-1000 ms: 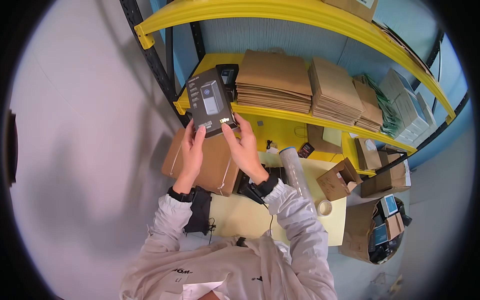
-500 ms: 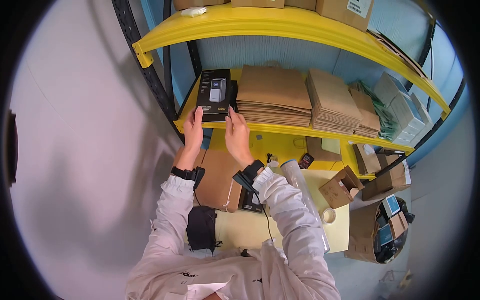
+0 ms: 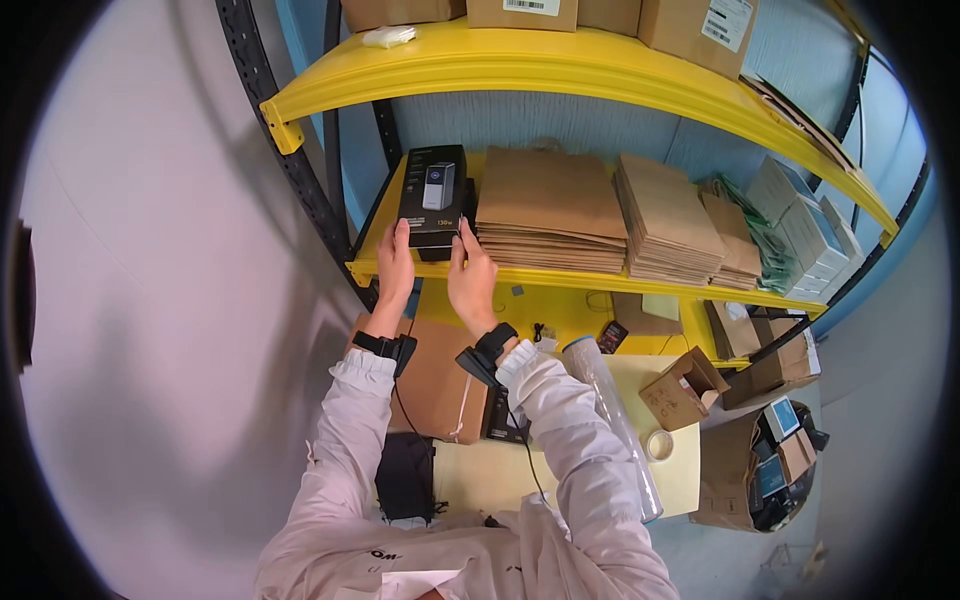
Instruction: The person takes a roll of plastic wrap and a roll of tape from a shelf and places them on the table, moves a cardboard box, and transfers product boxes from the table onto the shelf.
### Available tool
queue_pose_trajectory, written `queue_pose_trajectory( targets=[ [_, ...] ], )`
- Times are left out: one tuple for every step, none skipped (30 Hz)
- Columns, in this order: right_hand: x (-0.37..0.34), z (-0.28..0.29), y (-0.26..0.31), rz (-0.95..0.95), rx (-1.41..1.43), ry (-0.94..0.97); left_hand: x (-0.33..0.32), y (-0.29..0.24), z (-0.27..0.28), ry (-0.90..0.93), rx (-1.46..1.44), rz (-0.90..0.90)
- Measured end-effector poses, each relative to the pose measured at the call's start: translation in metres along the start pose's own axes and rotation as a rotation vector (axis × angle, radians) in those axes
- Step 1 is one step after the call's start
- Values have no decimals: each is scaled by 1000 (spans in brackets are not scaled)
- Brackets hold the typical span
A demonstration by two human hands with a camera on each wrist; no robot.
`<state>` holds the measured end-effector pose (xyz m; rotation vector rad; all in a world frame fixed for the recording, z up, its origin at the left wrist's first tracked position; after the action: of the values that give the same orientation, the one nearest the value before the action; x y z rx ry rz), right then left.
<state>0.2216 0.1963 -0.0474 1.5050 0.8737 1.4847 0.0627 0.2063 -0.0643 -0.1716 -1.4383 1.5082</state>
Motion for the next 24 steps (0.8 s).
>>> queue_pose_trajectory(
  targets=[
    [1, -2, -3, 104, -3, -39, 2, -1, 0, 8, -2, -2],
    [2, -4, -8, 104, -5, -40, 3, -2, -1, 17, -3, -4],
    [3, -5, -13, 116, -24, -52, 4, -2, -1, 18, -4, -4],
    [3, -7, -15, 128, -42, -64, 4, -7, 0, 44, -47, 17],
    [4, -9, -18, 126, -43, -63, 4, -11, 0, 71, -91, 37],
    [5, -11, -19, 158, -31, -78, 5, -13, 0, 71, -89, 38],
    [6, -12, -20, 190, -19, -93, 5, -10, -3, 82, -110, 51],
    [6, -13, -20, 189, -19, -94, 5, -8, -5, 93, -130, 64],
    [6, -14, -21, 181, -24, -94, 5, -6, -7, 94, -130, 65],
    [6, -15, -18, 174, -28, -95, 5, -2, -10, 70, -112, 71],
    [5, -16, -16, 173, -29, -95, 6, 1, -13, 46, -94, 76],
    [5, -16, -14, 139, -24, -80, 6, 4, -15, 47, -94, 76],
    [4, -16, -14, 104, -19, -65, 5, 4, -15, 48, -114, 91],
    [4, -16, -12, 103, -20, -64, 5, 3, -15, 49, -133, 106],
    [5, -16, -11, 99, -21, -53, 6, 2, -15, 48, -134, 106],
    [5, -17, -14, 94, -22, -42, 6, 0, -14, 46, -136, 100],
    [6, -18, -17, 94, -21, -41, 7, -1, -14, 43, -139, 92],
    [8, -20, -19, 132, -22, -47, 7, -3, -13, 42, -139, 91],
    [9, -21, -20, 171, -21, -53, 7, -3, -12, 55, -126, 99],
    [10, -22, -23, 172, -20, -52, 7, -3, -11, 69, -112, 107],
    [11, -23, -26, 162, -33, -39, 8, -3, -11, 69, -111, 106],
    [11, -23, -26, 151, -47, -25, 10, 0, -11, 77, -83, 87],
    [12, -23, -26, 150, -46, -25, 10, 3, -11, 86, -54, 69],
    [12, -22, -26, 151, -90, -11, 10, 7, -10, 86, -53, 70]
  ],
)
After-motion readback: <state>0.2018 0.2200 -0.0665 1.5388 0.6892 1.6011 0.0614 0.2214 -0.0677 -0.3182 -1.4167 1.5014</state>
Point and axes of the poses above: each hand's wrist, its own x-axis towards the middle knuckle, its own z-axis out of the back of the hand, y = z × x, the point moved 2 cm from there along x, towards the middle knuckle, and after that the axes turned 14 degrees about x, right-handed, at the moved point
